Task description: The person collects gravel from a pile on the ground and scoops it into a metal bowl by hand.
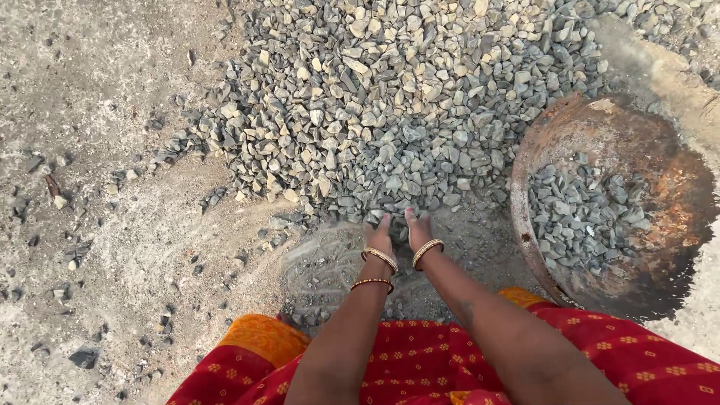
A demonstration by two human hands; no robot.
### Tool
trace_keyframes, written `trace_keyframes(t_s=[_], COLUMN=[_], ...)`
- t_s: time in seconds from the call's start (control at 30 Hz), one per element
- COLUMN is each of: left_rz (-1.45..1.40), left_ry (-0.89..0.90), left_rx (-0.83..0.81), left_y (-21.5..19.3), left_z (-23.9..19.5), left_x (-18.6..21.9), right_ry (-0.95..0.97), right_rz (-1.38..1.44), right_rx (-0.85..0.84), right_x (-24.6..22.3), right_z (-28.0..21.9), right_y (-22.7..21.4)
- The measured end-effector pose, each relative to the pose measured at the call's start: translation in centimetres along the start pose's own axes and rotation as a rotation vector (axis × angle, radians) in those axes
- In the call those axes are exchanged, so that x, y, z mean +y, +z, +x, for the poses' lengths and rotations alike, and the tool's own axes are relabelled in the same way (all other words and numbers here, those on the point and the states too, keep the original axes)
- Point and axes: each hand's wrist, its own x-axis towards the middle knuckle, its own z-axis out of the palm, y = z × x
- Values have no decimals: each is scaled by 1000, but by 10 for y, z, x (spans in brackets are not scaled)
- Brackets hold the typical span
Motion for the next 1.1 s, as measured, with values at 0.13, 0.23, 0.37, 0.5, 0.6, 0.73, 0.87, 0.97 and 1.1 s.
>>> trace_keyframes(t_s=[0.13,0.23,0.37,0.5,0.6,0.73,0.87,0.97,1.1], left_rz=[-144,-220,-201,-367,-402,-471,-294,-155,21], left_ry=[-9,-56,17,0,31,29,201,207,-67], left_rx=[-178,-306,-409,-496,-612,-766,-1035,-1050,-956], left_y=[0,7,27,72,119,190,264,294,200], left_z=[5,0,-21,-38,-77,-183,-239,-249,-307], left_x=[-15,-1,42,66,102,171,163,153,251], right_ry=[135,-91,63,-27,-460,-344,-319,-264,-236], right_rz=[315,595,901,1018,681,1013,794,642,587], right_rx=[-32,-202,-389,-365,-41,-236,-12,155,198], right_x=[18,20,-46,-61,-55,-167,-202,-201,-176], right_z=[-3,2,-29,-20,23,-96,-157,-164,-145], right_y=[-14,-21,-50,-88,-138,-250,-350,-392,-391])
